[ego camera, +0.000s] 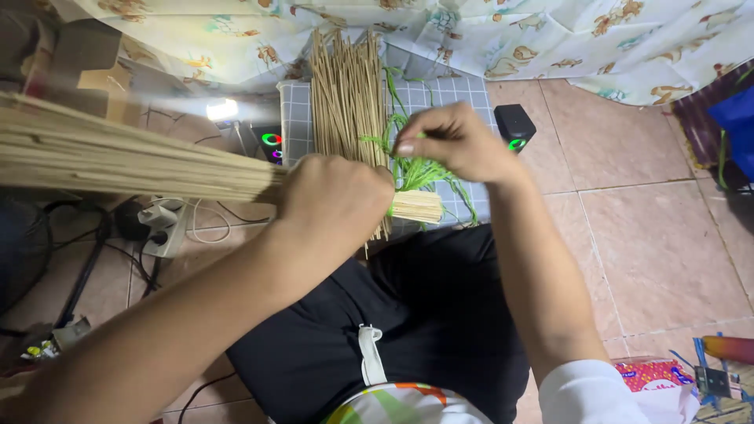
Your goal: Tying bundles of thin wooden sticks together using green plastic strips.
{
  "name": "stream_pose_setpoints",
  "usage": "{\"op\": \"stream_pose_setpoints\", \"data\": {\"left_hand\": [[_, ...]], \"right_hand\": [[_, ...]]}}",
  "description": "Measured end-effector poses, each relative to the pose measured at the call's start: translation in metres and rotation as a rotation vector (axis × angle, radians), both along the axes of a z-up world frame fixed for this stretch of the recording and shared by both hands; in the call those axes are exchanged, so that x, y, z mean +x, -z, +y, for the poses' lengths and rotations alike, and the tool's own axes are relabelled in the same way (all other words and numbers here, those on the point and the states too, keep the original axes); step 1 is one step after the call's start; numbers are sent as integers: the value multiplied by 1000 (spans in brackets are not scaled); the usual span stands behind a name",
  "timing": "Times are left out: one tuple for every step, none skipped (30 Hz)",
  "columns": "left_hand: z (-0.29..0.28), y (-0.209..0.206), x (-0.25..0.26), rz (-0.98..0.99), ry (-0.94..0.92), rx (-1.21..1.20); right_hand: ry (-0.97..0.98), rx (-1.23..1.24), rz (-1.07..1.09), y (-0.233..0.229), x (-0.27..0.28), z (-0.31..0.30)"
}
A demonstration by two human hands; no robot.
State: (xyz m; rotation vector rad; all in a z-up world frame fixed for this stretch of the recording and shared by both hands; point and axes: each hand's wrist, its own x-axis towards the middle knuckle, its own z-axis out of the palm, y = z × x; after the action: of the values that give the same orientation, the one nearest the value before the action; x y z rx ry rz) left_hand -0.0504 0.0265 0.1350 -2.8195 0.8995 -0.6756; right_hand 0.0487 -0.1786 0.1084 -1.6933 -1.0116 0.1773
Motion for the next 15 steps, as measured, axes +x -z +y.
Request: {"op": "stream_pose_setpoints", "data": {"left_hand": [[3, -8, -2, -2, -3, 0], [6, -15, -3, 113, -12, -71], [9, -22, -5, 227, -24, -143], [13, -19, -1, 225, -29, -144], [17, -15, 3, 281, -96, -153], [20, -11, 7, 336, -163, -163], [24, -1, 11, 341, -164, -166], [28, 9, 16, 229, -205, -134], [32, 19, 23, 112, -245, -100], [34, 28, 30, 111, -246, -102], [35, 38, 35, -5, -245, -56], [35, 48, 40, -122, -243, -11], [35, 53, 38, -119, -239, -13], [34, 58, 36, -112, -227, 61], [34, 62, 35, -110, -214, 135]], "right_hand": [[-3, 0, -2, 18, -3, 5], [-20, 27, 78, 35, -7, 11], [-40, 54, 157, 54, -10, 16], [-45, 53, 156, 63, -22, 19], [35, 0, 150, 73, -35, 22], [114, -52, 144, 83, -48, 24], [113, -56, 148, 67, -63, 29], [119, -110, 103, 52, -79, 34], [125, -162, 52, 35, -92, 40], [125, -164, 51, 22, -98, 39], [156, -284, -139, 8, -106, 37], [184, -403, -330, -6, -114, 34], [187, -406, -327, -16, -112, 28], [233, -448, -434, -26, -110, 22], [279, -486, -546, -36, -108, 16]]}}
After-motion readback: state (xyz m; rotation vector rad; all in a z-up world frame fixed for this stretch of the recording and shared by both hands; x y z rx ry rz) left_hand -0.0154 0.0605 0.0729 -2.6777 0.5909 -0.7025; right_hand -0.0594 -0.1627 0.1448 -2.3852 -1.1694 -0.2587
